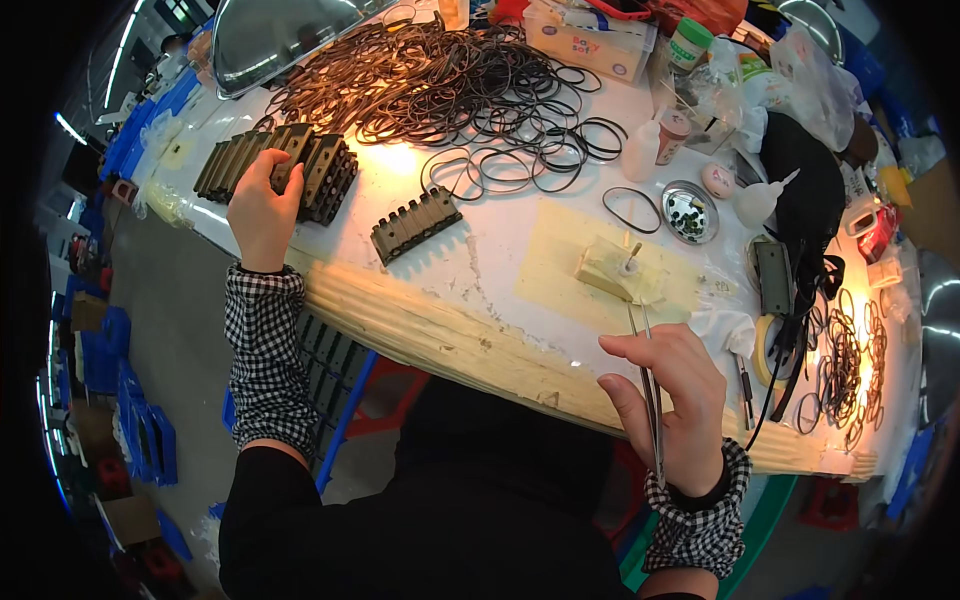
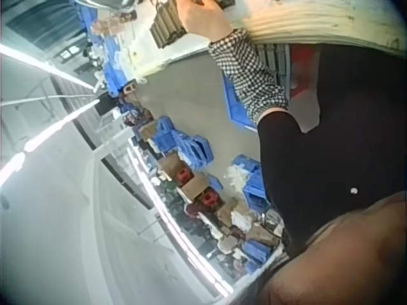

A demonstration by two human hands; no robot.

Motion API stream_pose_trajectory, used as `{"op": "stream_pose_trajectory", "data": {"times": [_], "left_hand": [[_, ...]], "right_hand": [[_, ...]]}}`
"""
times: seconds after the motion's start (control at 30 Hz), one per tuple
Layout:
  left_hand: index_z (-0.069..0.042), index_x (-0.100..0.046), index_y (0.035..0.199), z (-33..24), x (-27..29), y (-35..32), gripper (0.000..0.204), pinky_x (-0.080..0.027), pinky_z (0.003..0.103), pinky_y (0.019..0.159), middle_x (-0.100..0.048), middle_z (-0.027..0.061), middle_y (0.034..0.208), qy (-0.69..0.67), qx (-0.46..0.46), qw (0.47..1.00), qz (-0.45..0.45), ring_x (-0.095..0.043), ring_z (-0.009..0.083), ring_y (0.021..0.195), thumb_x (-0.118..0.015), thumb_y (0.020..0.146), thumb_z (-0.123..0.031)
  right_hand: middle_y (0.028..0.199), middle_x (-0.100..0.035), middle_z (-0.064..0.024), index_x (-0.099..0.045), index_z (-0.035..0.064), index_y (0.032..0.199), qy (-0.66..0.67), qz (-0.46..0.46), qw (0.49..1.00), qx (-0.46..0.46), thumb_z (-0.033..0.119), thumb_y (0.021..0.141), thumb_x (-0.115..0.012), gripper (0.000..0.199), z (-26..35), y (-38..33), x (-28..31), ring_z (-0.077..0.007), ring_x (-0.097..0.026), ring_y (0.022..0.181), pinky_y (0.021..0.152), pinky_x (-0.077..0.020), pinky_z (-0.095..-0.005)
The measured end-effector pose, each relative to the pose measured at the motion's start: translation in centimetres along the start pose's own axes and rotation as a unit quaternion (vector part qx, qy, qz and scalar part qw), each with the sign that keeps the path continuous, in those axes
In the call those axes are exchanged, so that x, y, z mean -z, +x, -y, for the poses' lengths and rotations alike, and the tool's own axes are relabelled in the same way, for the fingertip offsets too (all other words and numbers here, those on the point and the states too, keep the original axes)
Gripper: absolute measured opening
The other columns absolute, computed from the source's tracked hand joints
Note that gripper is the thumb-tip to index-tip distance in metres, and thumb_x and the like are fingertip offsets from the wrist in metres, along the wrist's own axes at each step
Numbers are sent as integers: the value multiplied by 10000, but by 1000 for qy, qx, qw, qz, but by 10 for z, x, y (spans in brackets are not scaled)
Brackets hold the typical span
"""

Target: Manually assembling electronic housing components by inserting wire loops using tweezers.

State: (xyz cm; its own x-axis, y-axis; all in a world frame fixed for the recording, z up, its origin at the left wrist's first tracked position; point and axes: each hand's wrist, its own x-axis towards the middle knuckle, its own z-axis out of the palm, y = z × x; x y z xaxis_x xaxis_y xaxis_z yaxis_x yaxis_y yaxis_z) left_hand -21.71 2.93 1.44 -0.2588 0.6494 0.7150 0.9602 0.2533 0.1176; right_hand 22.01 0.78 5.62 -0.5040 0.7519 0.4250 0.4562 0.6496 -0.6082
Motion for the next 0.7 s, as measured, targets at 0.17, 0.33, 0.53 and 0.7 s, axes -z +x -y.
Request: {"op": "stream_pose_trajectory", "data": {"times": [0.17,0.33,0.53,0.7], "left_hand": [[-93,-651,985,4,5,0,206,-460,427,831,-677,58,921,62,-25,997,32,-619,261,924,-684,859,-253],[-33,-650,1017,-7,7,-3,286,-457,422,911,-663,134,1018,-17,-86,995,-47,-608,297,1011,-710,845,-253],[13,-594,1162,-86,22,-44,477,-481,379,867,-627,173,1077,-225,-129,943,209,-602,315,1003,-763,782,-219],[47,-539,1234,-90,19,-46,537,-480,366,832,-584,178,1077,-276,-52,937,207,-586,305,982,-741,769,-133]], "right_hand": [[813,-632,-110,-673,25,974,-2,10,1000,-7,73,743,-745,247,0,-1,3,-285,-565,765,693,-452,-350],[812,-631,-110,-672,25,979,-3,5,1000,-8,75,744,-746,251,-2,-2,3,-286,-567,773,699,-453,-346],[835,-645,-111,-674,26,990,5,19,1000,6,99,756,-755,258,1,1,-2,-290,-574,784,714,-459,-351],[797,-629,-105,-675,23,1010,19,13,1000,10,248,816,-722,301,1,-7,6,-289,-574,771,724,-456,-359]]}}
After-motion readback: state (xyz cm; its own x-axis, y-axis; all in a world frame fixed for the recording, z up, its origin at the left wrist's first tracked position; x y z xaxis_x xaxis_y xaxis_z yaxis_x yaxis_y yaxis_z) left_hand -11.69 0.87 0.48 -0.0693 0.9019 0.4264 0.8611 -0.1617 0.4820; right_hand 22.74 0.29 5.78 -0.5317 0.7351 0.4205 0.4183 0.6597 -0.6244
